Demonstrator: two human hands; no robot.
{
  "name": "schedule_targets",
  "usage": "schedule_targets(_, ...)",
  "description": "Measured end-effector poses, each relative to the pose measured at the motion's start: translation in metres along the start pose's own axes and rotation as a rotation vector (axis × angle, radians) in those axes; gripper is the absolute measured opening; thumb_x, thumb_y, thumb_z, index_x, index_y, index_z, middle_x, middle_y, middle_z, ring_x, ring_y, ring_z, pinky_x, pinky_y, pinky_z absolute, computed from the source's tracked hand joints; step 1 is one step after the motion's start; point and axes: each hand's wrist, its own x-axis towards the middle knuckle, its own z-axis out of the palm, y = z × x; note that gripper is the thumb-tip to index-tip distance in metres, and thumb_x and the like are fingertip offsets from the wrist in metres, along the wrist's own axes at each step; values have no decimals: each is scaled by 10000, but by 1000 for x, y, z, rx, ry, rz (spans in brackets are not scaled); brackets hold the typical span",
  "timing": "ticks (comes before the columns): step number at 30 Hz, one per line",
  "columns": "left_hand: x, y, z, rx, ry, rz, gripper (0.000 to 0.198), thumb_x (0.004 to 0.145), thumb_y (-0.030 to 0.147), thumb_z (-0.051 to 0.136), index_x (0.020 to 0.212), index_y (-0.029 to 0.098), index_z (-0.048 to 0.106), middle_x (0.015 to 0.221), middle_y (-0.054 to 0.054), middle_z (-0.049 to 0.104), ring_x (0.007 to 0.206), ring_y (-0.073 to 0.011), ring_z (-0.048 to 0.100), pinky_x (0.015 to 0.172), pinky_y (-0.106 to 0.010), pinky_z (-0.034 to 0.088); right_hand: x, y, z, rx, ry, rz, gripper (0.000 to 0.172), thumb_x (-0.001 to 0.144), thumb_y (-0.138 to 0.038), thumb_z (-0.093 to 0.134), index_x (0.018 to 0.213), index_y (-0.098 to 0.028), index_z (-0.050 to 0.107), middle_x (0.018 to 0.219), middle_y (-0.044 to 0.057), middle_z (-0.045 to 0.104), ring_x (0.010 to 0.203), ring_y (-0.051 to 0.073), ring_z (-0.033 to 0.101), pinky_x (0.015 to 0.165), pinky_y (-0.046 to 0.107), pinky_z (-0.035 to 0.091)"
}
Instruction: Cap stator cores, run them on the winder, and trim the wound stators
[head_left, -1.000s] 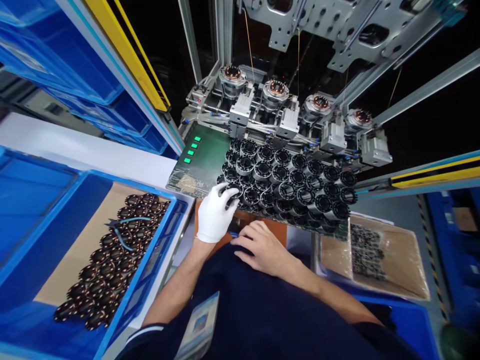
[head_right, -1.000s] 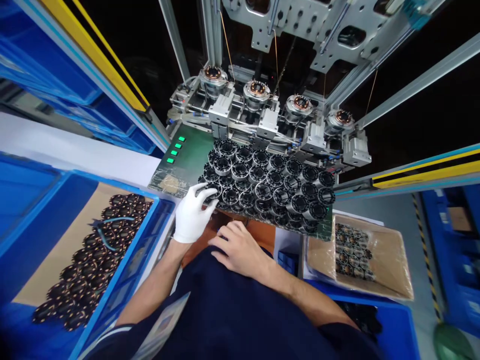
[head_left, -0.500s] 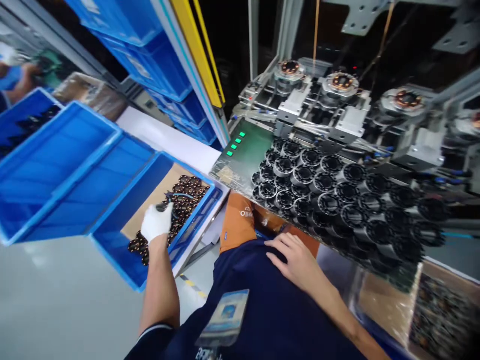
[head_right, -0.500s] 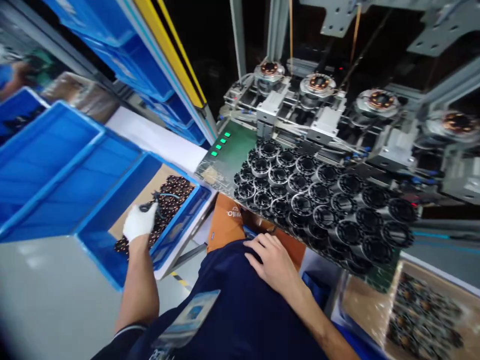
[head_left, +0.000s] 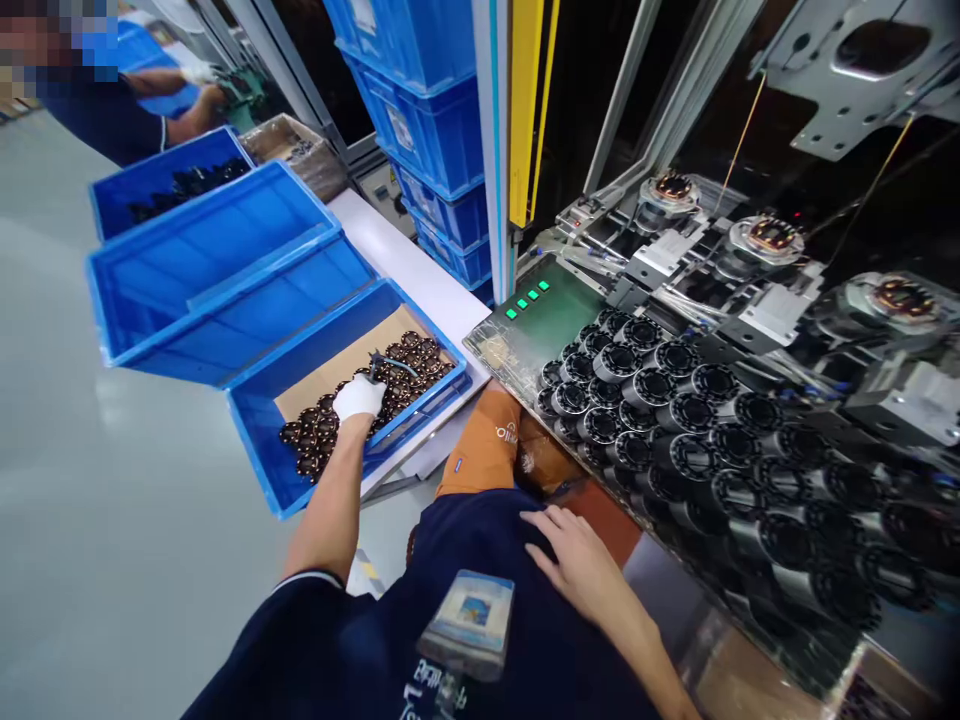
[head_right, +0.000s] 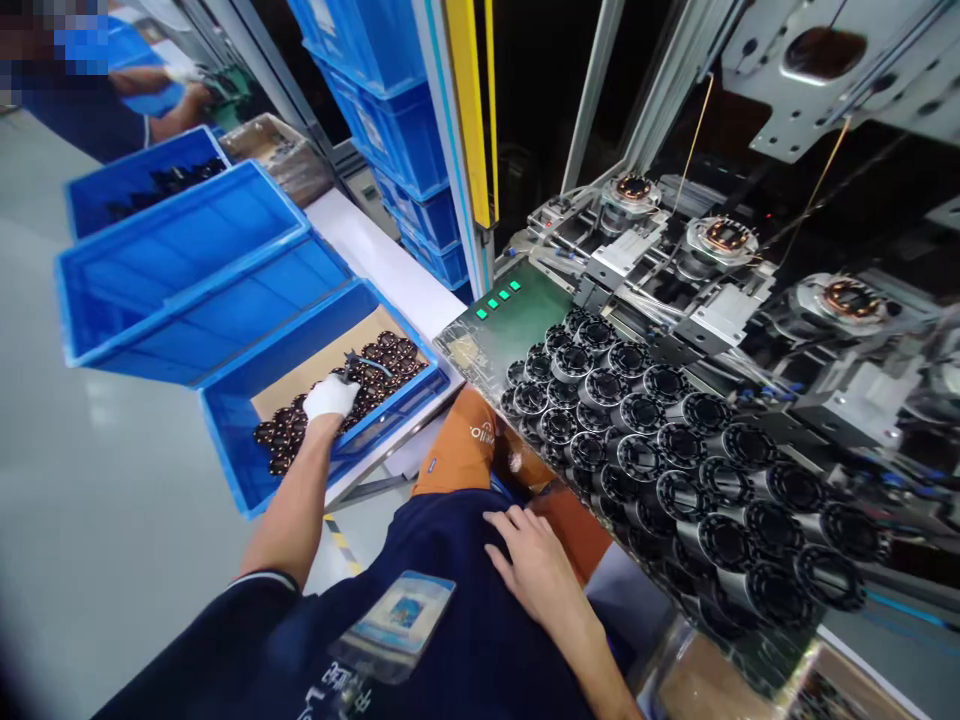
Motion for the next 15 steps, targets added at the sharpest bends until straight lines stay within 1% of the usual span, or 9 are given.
schedule_targets(3, -10, -1, -14, -8, 49, 101, 463, 1127, 481, 756, 1467, 171, 710, 1434, -139, 744, 1260, -295, 759, 1102, -539, 667, -4, 2, -5, 121, -26, 28, 383, 1142, -288, 660, 1513, -268, 754, 1392, 138, 794, 1286, 401, 753, 1135, 636, 611)
schedule_targets(5, -25, -4, -30, -17, 81, 196, 446, 1145, 485, 716, 1462, 172, 698, 1355, -123, 758, 1193, -278, 760, 1080, -519, 654, -4, -2, -13, 238, -37, 17, 367, 1130, -310, 694, 1489, -302, 771, 1371, 105, 803, 1248, 353, 770, 1131, 570, 622)
schedule_targets(8, -59, -8, -61, -55, 101, 353, 323, 1171, 382, 569, 1383, 170, 688, 1061, -90, 757, 1014, -280, 748, 992, -450, 591, 7, -21, -29, 421, -29, -31, 307, 1115, -356, 740, 1415, -357, 804, 1217, 30, 819, 1041, 238, 794, 1011, 409, 653)
schedule_targets(9, -74, -9, -71, -82, 95, 409, 299, 1158, 343, 519, 1346, 176, 680, 958, -77, 732, 945, -287, 735, 947, -426, 558, 14, -30, -34, 470, -6, -47, 292, 1117, -374, 740, 1401, -361, 807, 1178, 19, 813, 997, 219, 787, 990, 386, 650)
schedule_targets(10, -90, -10, -78, -117, 79, 468, 288, 1142, 329, 482, 1309, 188, 669, 880, -62, 704, 876, -290, 718, 898, -405, 526, 24, -40, -38, 509, 34, -58, 304, 1123, -396, 731, 1418, -358, 795, 1189, 23, 803, 1003, 216, 781, 1001, 384, 644)
schedule_targets(11, -108, -9, -83, -161, 50, 533, 278, 1129, 339, 460, 1273, 204, 655, 836, -48, 685, 813, -284, 696, 852, -389, 499, 35, -50, -41, 540, 89, -64, 356, 1132, -426, 717, 1477, -352, 759, 1259, 42, 787, 1066, 227, 775, 1046, 399, 633)
schedule_targets(12, -128, -7, -84, -211, 1, 607, 272, 1124, 362, 441, 1241, 220, 641, 825, -35, 686, 766, -271, 677, 816, -374, 484, 47, -60, -42, 564, 158, -66, 449, 1141, -465, 698, 1573, -343, 690, 1374, 73, 753, 1178, 250, 756, 1119, 427, 610)
schedule_targets(14, -170, 1, -77, -316, -129, 764, 280, 1131, 406, 409, 1200, 241, 624, 870, -29, 723, 752, -250, 681, 789, -356, 494, 71, -77, -40, 603, 300, -77, 696, 1143, -567, 661, 1763, -318, 468, 1601, 138, 615, 1423, 308, 645, 1279, 503, 514)
schedule_targets(15, -192, 7, -69, -364, -202, 843, 284, 1135, 413, 402, 1190, 247, 626, 915, -36, 750, 787, -247, 707, 804, -354, 517, 81, -83, -37, 621, 354, -91, 811, 1130, -627, 651, 1815, -302, 364, 1646, 157, 559, 1483, 330, 591, 1322, 532, 471)
